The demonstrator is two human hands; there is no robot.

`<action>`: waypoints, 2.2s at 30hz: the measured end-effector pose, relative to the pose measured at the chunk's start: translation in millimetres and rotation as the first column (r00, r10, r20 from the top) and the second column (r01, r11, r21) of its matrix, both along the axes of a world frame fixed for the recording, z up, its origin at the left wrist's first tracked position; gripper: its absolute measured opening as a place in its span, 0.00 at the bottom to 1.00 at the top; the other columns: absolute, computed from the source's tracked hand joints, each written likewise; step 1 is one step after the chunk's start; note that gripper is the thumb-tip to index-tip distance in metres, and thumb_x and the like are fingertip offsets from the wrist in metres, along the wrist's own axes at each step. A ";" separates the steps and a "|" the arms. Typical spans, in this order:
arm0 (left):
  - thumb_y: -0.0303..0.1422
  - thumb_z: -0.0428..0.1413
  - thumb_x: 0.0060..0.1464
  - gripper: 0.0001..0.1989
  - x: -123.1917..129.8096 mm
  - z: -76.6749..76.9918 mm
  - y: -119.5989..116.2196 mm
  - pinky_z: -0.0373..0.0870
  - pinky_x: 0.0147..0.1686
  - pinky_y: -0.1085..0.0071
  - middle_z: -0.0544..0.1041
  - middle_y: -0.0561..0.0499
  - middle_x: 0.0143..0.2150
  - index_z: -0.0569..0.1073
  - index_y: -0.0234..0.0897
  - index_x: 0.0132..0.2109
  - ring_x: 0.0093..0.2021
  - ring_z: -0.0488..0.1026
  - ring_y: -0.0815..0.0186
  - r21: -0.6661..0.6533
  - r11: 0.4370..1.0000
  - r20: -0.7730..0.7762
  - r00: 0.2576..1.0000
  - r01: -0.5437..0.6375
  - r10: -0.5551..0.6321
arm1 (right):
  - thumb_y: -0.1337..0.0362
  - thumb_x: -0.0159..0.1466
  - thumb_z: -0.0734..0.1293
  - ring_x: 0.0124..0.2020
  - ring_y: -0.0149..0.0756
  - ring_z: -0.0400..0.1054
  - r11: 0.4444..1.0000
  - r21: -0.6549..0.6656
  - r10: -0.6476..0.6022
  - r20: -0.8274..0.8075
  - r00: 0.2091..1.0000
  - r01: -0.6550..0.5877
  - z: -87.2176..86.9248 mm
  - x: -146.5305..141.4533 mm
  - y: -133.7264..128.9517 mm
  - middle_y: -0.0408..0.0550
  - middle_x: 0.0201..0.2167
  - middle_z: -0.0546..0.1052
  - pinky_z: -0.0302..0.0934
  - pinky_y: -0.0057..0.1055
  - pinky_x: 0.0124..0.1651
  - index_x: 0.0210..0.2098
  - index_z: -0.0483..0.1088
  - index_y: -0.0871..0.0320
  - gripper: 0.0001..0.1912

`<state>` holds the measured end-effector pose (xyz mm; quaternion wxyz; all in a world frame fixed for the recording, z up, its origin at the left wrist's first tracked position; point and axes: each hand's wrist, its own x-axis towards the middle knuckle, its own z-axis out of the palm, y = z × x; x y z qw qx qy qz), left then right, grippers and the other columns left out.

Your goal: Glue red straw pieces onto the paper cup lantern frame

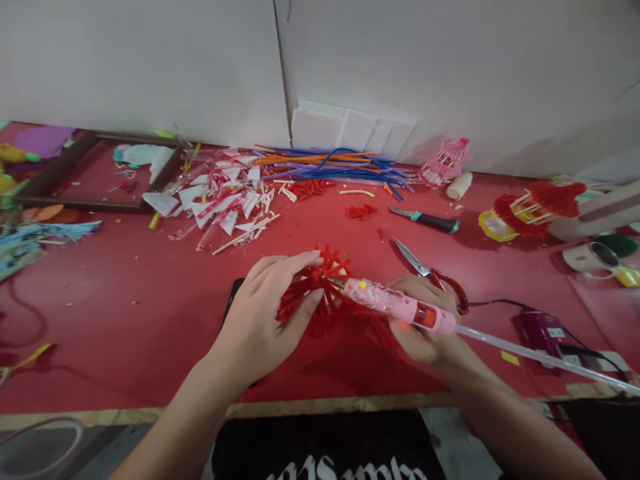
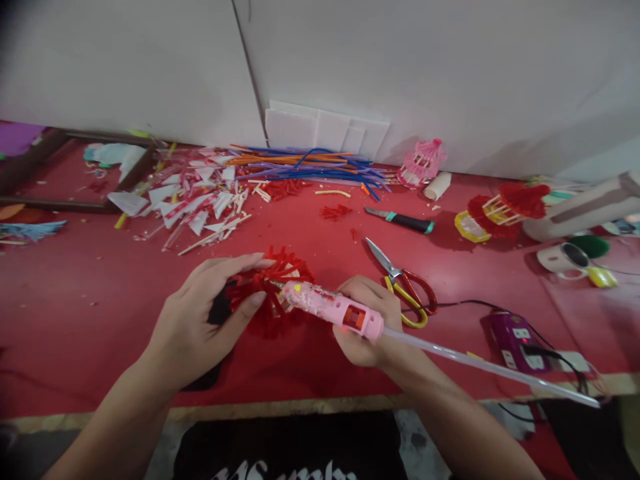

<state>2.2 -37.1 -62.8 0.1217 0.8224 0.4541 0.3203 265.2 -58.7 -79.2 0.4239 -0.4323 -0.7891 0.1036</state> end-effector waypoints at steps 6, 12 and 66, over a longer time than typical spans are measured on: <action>0.33 0.54 0.71 0.15 -0.3 -0.2 -1.2 0.77 0.58 0.61 0.82 0.44 0.57 0.71 0.37 0.62 0.57 0.78 0.58 -0.007 1.000 -0.001 1.000 0.001 -0.001 | 0.72 0.61 0.63 0.23 0.32 0.69 1.000 -0.010 -0.006 -0.007 1.000 0.006 -5.0 3.3 -4.6 0.40 0.24 0.73 0.61 0.29 0.24 0.33 0.64 0.52 0.07; 0.33 0.54 0.71 0.15 0.1 1.3 -0.6 0.78 0.56 0.59 0.82 0.44 0.56 0.71 0.38 0.61 0.57 0.78 0.57 -0.016 1.000 -0.001 1.000 -0.007 0.007 | 0.71 0.60 0.62 0.24 0.34 0.69 0.999 -0.035 0.001 -0.004 1.000 -0.001 -8.1 6.6 -7.9 0.40 0.24 0.73 0.60 0.31 0.25 0.34 0.65 0.52 0.07; 0.21 0.56 0.68 0.13 1.2 6.2 -4.3 0.76 0.51 0.68 0.80 0.55 0.44 0.75 0.45 0.51 0.46 0.78 0.68 0.125 0.987 0.228 0.971 -0.097 0.066 | 0.50 0.63 0.70 0.29 0.36 0.67 0.874 -0.267 -0.353 0.225 0.908 0.406 -51.9 69.5 35.0 0.46 0.29 0.73 0.60 0.33 0.33 0.25 0.66 0.54 0.18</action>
